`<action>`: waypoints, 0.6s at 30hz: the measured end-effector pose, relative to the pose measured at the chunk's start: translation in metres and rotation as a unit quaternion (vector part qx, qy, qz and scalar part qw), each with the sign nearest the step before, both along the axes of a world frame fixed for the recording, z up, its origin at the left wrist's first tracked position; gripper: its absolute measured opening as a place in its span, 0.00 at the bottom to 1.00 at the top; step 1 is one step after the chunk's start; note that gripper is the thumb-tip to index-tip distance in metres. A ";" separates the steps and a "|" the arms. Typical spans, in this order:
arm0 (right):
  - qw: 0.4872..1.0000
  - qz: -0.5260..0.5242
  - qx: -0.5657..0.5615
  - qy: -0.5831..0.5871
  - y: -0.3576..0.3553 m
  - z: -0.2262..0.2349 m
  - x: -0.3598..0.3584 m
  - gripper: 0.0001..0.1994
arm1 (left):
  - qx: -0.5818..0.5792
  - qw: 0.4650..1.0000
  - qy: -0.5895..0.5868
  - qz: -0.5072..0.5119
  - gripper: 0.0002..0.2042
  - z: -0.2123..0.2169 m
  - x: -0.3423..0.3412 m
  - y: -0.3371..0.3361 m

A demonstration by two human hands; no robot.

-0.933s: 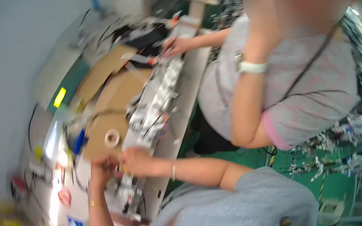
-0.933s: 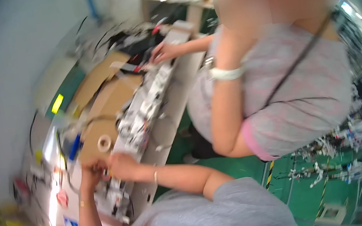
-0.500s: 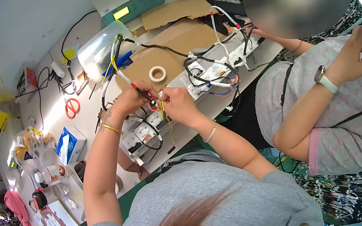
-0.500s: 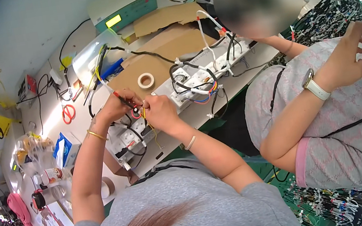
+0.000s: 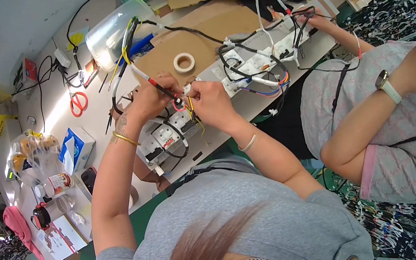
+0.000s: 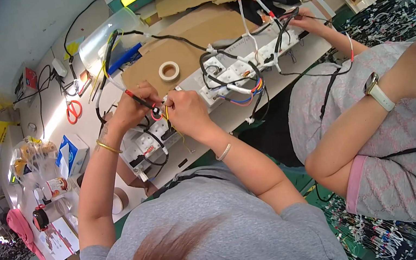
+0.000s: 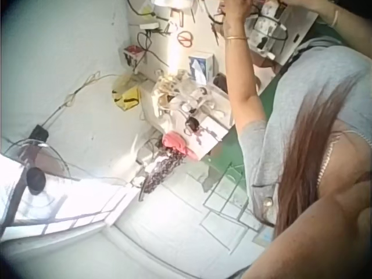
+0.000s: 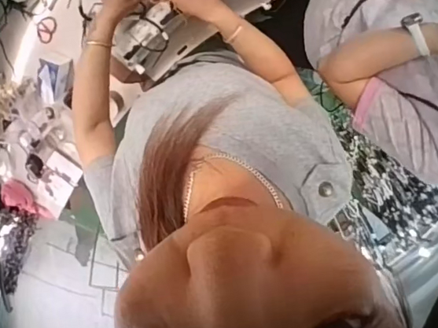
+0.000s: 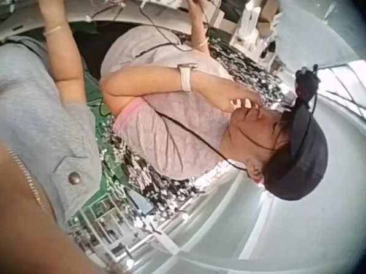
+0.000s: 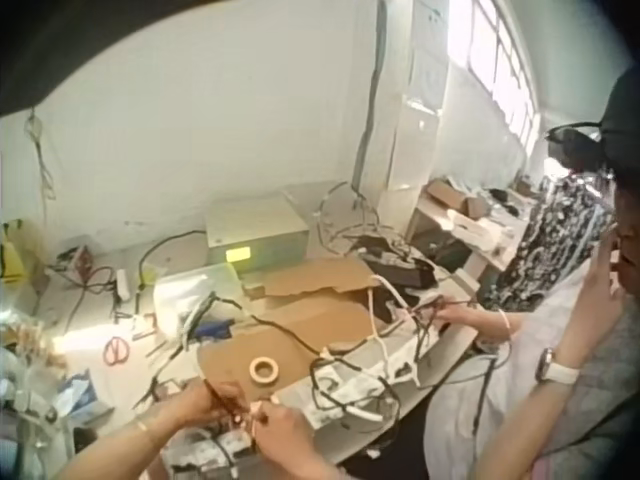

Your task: Assembling and wiring electrical components on a mounting rail at a production station.

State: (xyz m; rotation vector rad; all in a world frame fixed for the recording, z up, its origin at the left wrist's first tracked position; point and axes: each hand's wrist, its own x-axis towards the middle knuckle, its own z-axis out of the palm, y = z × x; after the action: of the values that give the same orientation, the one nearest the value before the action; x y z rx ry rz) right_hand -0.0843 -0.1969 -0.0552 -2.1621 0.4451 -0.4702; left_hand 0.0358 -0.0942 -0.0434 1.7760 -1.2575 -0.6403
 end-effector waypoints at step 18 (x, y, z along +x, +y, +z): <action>0.998 -0.022 0.051 0.009 -0.003 0.007 -0.025 0.08 | -0.001 0.998 0.055 -0.004 0.06 -0.006 0.005 -0.001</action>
State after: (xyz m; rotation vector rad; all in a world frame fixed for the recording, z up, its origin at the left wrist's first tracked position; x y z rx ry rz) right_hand -0.1095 -0.1997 -0.0478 -2.0624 0.5183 -0.4425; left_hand 0.0412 -0.0952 -0.0494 1.7116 -1.1896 -0.7318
